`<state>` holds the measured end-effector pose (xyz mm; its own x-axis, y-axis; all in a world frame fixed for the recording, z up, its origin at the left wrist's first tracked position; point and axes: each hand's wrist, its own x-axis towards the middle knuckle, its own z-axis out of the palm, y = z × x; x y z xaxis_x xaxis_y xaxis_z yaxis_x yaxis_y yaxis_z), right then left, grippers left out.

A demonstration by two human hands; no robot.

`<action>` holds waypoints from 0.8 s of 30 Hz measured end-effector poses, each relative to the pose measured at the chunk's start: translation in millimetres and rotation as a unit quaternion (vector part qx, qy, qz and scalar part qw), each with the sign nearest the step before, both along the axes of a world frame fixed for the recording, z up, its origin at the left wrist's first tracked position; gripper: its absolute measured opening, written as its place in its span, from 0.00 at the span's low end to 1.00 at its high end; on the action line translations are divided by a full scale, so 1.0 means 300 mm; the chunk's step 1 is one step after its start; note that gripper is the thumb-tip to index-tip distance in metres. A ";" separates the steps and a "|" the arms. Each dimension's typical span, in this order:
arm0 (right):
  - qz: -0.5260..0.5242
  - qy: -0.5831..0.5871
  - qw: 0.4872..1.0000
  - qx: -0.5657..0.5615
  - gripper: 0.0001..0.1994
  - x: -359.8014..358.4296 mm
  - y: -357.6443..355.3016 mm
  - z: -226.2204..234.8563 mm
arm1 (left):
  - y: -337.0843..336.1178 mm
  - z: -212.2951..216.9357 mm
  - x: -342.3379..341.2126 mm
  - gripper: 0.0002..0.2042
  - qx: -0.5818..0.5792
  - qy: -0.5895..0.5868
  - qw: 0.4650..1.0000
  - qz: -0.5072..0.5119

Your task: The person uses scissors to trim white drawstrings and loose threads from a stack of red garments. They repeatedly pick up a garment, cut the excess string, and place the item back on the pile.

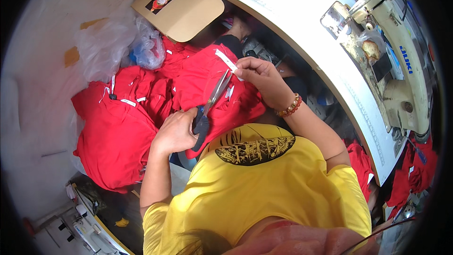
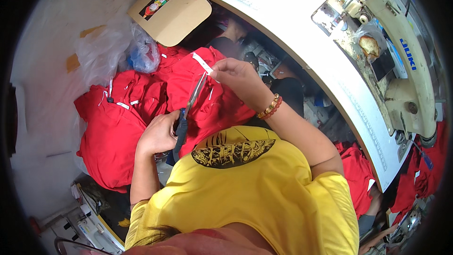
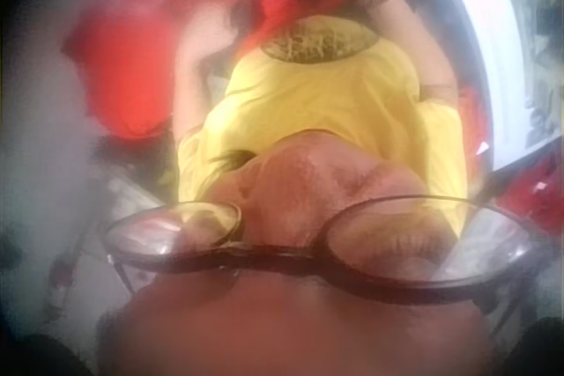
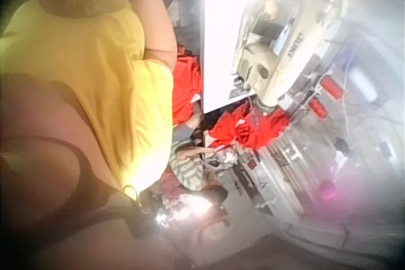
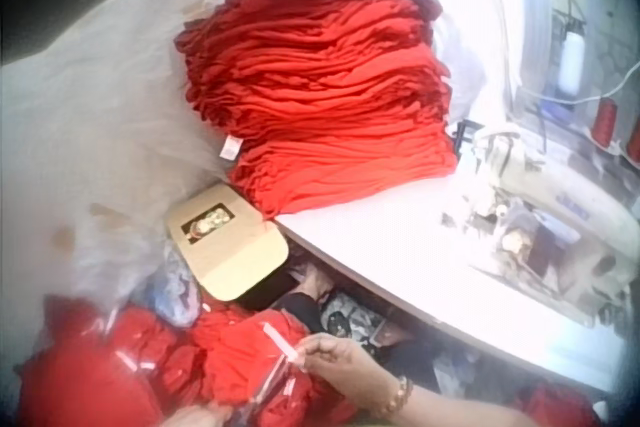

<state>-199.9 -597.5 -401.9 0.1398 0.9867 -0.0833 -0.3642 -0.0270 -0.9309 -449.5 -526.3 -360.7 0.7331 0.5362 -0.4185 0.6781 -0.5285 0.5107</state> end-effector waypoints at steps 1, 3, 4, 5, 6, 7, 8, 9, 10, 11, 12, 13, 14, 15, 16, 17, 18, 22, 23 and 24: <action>-0.001 -0.013 1.000 0.016 0.06 -0.007 -0.003 0.005 | 0.000 0.001 0.002 0.13 0.004 -0.019 1.000 -0.009; 0.003 -0.021 1.000 0.017 0.06 -0.015 -0.009 0.000 | 0.000 0.008 0.011 0.12 0.011 -0.058 0.998 -0.027; 0.006 -0.024 1.000 0.016 0.06 -0.017 -0.013 -0.005 | 0.000 0.009 0.016 0.12 0.017 -0.054 0.998 -0.028; 0.012 -0.029 0.999 0.020 0.06 -0.019 -0.016 -0.008 | 0.001 0.010 0.021 0.12 0.023 -0.051 0.998 -0.030; 0.018 -0.034 0.999 0.023 0.06 -0.020 -0.018 -0.010 | 0.002 0.011 0.025 0.12 0.029 -0.047 0.998 -0.032; 0.025 -0.038 0.999 0.026 0.05 -0.022 -0.020 -0.013 | 0.003 0.014 0.028 0.12 0.028 -0.049 0.998 -0.031; 0.031 -0.040 0.998 0.027 0.05 -0.024 -0.021 -0.013 | 0.005 0.016 0.030 0.11 0.028 -0.051 0.998 -0.031; 0.036 -0.042 0.998 0.028 0.05 -0.024 -0.021 -0.013 | 0.005 0.016 0.031 0.11 0.028 -0.052 0.998 -0.031; 0.042 -0.044 0.998 0.029 0.05 -0.024 -0.022 -0.012 | 0.006 0.011 0.028 0.11 0.035 -0.061 0.997 -0.035; 0.046 -0.047 0.997 0.030 0.05 -0.024 -0.023 -0.010 | 0.007 0.004 0.022 0.11 0.041 -0.069 0.996 -0.038; 0.050 -0.050 0.997 0.031 0.05 -0.023 -0.023 -0.007 | 0.008 -0.001 0.019 0.10 0.048 -0.077 0.995 -0.042; 0.052 -0.053 0.997 0.030 0.05 -0.022 -0.025 -0.006 | 0.009 0.003 0.021 0.10 0.040 -0.054 0.997 -0.045; 0.057 -0.062 0.996 0.027 0.04 -0.021 -0.026 -0.003 | 0.012 0.016 0.026 0.10 0.032 -0.031 0.998 -0.049; 0.061 -0.072 0.995 0.024 0.04 -0.021 -0.026 -0.001 | 0.013 0.025 0.029 0.10 0.024 -0.009 0.998 -0.052; 0.066 -0.082 0.994 0.020 0.04 -0.020 -0.027 0.000 | 0.013 0.030 0.031 0.10 0.016 -0.010 0.999 -0.051; 0.075 -0.075 0.994 0.019 0.04 -0.017 -0.027 -0.003 | 0.014 0.034 0.032 0.10 0.008 -0.011 0.999 -0.049; 0.084 -0.068 0.994 0.017 0.03 -0.014 -0.026 -0.005 | 0.014 0.034 0.031 0.11 0.000 -0.012 0.999 -0.047; 0.092 -0.104 0.990 0.031 0.02 -0.015 -0.022 -0.007 | 0.027 0.004 0.003 0.10 0.010 -0.043 0.998 -0.044; 0.079 -0.117 0.989 0.033 0.03 -0.019 -0.021 -0.010 | 0.027 -0.003 -0.005 0.10 0.023 -0.049 0.998 -0.034; 0.067 -0.130 0.989 0.034 0.03 -0.024 -0.020 -0.016 | 0.027 -0.009 -0.013 0.09 0.036 -0.054 0.998 -0.023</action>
